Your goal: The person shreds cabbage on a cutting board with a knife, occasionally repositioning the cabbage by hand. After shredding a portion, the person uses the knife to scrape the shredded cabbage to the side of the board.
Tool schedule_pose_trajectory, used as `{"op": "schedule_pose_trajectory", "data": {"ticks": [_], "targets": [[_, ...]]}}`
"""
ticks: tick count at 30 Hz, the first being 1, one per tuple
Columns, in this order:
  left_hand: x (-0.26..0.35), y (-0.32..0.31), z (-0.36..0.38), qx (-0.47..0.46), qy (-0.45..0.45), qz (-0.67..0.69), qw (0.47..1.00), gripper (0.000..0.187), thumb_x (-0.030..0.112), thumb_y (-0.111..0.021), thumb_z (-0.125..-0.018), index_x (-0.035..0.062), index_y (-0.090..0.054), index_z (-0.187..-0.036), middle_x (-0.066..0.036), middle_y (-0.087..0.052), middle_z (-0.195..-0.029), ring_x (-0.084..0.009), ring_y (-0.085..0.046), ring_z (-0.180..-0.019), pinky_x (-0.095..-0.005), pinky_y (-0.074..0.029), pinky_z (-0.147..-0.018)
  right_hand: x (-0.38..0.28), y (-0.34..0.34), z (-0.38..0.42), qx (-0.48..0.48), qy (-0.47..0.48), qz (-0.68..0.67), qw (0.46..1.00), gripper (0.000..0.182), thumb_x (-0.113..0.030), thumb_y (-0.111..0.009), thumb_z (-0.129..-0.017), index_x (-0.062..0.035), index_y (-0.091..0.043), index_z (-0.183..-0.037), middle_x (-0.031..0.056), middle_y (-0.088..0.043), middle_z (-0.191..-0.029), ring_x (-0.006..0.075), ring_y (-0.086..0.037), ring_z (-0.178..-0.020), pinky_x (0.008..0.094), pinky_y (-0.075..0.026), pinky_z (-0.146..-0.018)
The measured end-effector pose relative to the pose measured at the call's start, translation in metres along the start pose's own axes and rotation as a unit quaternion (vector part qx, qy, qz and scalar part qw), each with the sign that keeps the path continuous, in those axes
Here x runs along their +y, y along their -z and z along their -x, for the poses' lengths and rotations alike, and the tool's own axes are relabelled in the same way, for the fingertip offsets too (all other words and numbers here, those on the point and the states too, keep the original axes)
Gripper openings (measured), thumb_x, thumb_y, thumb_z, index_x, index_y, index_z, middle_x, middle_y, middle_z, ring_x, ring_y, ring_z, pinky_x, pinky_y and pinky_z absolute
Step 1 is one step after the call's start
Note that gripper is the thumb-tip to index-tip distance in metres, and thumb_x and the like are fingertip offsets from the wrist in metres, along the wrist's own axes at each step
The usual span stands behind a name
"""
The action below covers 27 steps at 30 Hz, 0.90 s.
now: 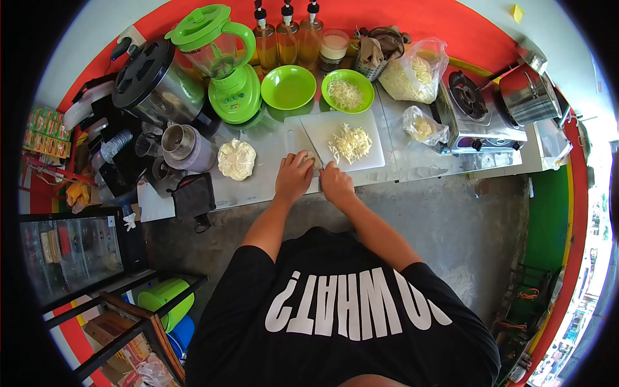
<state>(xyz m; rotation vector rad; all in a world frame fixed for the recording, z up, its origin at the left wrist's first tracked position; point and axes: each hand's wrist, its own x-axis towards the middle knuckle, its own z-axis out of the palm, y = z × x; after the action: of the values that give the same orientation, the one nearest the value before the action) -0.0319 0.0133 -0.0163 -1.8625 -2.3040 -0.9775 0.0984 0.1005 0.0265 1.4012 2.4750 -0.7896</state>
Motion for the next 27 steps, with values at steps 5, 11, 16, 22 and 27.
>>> {"op": "schedule_pose_trajectory", "data": {"ticks": [5,11,16,22,27], "targets": [[-0.004,-0.003,0.0,-0.003,-0.004,0.006,1.0,0.017,0.016,-0.067,-0.088,0.0129,-0.069,-0.104,-0.005,-0.059,-0.122,-0.0287,-0.056,-0.105,-0.0428,-0.045,-0.089,-0.003,0.007,-0.005,0.036,0.057,0.029,0.997,0.039,-0.037,-0.049,-0.105,0.0016,-0.054,-0.109,0.0265,-0.072,-0.098,0.043,-0.071,-0.094,0.0514,-0.056,-0.083],[-0.004,0.003,-0.004,-0.007,-0.01,0.022,1.0,0.016,0.015,-0.067,-0.087,0.0139,-0.07,-0.102,-0.005,-0.058,-0.12,-0.0288,-0.056,-0.103,-0.0428,-0.045,-0.087,-0.002,-0.013,0.011,0.048,-0.017,0.044,0.998,0.034,-0.034,-0.053,-0.103,0.0006,-0.053,-0.103,0.0206,-0.074,-0.09,0.0382,-0.074,-0.087,0.0458,-0.059,-0.078],[-0.007,-0.003,-0.002,-0.002,-0.009,0.028,1.0,0.015,0.014,-0.067,-0.086,0.0129,-0.069,-0.101,-0.006,-0.058,-0.117,-0.0296,-0.056,-0.102,-0.0423,-0.045,-0.086,-0.008,-0.009,-0.006,0.042,0.023,0.041,0.998,0.039,-0.037,-0.049,-0.105,0.0009,-0.053,-0.106,0.0251,-0.073,-0.096,0.0408,-0.072,-0.093,0.0499,-0.057,-0.083],[-0.007,-0.001,0.002,-0.005,0.0,0.035,0.999,0.013,0.014,-0.067,-0.087,0.0129,-0.069,-0.1,-0.006,-0.057,-0.116,-0.0295,-0.056,-0.102,-0.0429,-0.044,-0.086,-0.002,-0.006,0.019,0.013,-0.012,0.029,0.999,0.037,-0.036,-0.051,-0.104,0.0009,-0.053,-0.107,0.0255,-0.072,-0.099,0.0411,-0.071,-0.096,0.0495,-0.056,-0.085],[-0.001,-0.005,0.004,0.012,0.026,0.028,0.999,0.011,0.015,-0.068,-0.088,0.0141,-0.069,-0.099,-0.004,-0.057,-0.115,-0.0292,-0.055,-0.102,-0.0423,-0.043,-0.086,-0.003,0.005,0.001,0.021,0.023,0.019,0.999,0.037,-0.036,-0.051,-0.104,0.0013,-0.052,-0.108,0.0258,-0.072,-0.099,0.0419,-0.071,-0.097,0.0493,-0.056,-0.086]]}}
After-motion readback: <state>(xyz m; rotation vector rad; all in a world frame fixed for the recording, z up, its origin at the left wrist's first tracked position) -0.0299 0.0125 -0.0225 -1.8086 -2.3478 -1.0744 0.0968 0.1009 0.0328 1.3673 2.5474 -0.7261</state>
